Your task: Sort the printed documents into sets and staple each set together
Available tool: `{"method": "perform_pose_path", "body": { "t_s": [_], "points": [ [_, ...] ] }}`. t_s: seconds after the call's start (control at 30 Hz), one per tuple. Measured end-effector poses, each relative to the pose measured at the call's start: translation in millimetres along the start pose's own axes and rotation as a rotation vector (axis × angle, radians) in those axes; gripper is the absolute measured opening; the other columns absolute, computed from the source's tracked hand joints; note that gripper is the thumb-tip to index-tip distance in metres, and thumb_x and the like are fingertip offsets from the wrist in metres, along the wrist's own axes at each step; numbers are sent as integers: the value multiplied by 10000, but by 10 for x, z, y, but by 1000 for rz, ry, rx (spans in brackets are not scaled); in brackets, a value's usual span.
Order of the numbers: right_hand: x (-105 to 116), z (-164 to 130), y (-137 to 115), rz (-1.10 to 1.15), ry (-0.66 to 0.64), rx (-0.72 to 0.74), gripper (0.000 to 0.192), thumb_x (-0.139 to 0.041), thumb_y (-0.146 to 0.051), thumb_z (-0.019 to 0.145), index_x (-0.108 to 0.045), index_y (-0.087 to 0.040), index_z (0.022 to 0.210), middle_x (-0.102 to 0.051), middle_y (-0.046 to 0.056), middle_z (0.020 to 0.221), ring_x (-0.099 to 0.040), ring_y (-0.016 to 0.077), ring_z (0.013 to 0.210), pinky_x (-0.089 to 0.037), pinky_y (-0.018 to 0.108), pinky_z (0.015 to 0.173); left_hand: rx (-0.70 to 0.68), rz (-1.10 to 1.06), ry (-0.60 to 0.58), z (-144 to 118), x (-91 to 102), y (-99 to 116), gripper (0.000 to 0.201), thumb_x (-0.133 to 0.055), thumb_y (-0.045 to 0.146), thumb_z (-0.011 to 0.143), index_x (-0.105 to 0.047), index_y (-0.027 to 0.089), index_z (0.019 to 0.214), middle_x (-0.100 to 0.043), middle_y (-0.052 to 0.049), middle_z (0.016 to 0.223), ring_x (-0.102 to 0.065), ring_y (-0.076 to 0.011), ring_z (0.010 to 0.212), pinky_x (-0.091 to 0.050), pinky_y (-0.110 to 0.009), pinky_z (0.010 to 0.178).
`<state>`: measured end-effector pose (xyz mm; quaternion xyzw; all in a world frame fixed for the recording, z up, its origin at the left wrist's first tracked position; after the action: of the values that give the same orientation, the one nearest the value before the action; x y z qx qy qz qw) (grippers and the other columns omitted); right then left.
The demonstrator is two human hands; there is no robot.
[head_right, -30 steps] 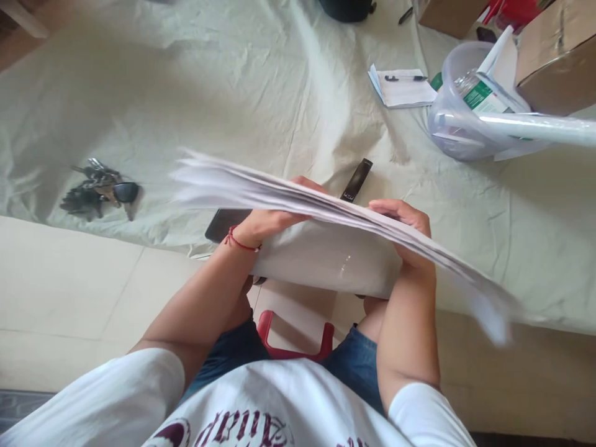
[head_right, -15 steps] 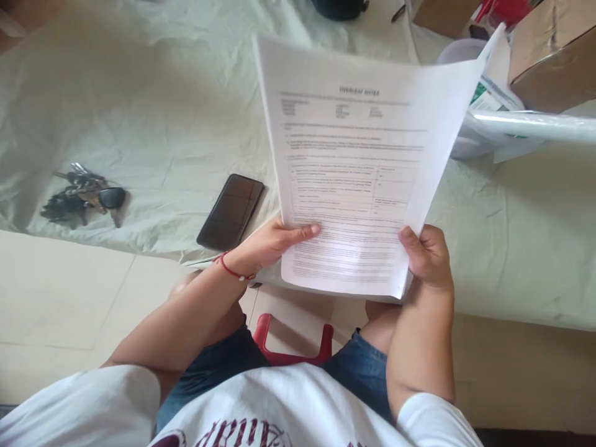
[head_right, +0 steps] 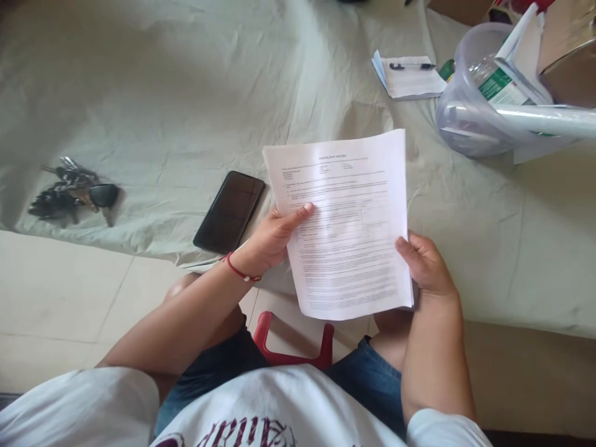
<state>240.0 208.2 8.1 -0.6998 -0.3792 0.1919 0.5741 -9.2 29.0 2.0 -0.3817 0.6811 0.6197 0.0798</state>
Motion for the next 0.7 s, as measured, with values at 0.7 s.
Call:
{"method": "perform_pose_path", "body": {
  "t_s": [0.7],
  "points": [
    [-126, 53, 2, 52, 12, -12, 379, -833, -580, 919, -845, -269, 1136, -866, 68, 1124, -837, 330, 1086, -676, 534, 1061, 14, 190, 83, 56, -40, -101, 611, -782, 755, 936, -761, 160, 1069, -813, -137, 1070, -770, -321, 1025, -604, -427, 914]
  ]
}}
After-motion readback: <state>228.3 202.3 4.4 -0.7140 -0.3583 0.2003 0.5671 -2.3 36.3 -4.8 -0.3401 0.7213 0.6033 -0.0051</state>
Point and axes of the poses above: each hand's wrist, its own z-axis towards the middle knuckle, its own x-axis out of the back of the hand, y = z × x, the point moved 4 cm from there along z, towards the middle knuckle
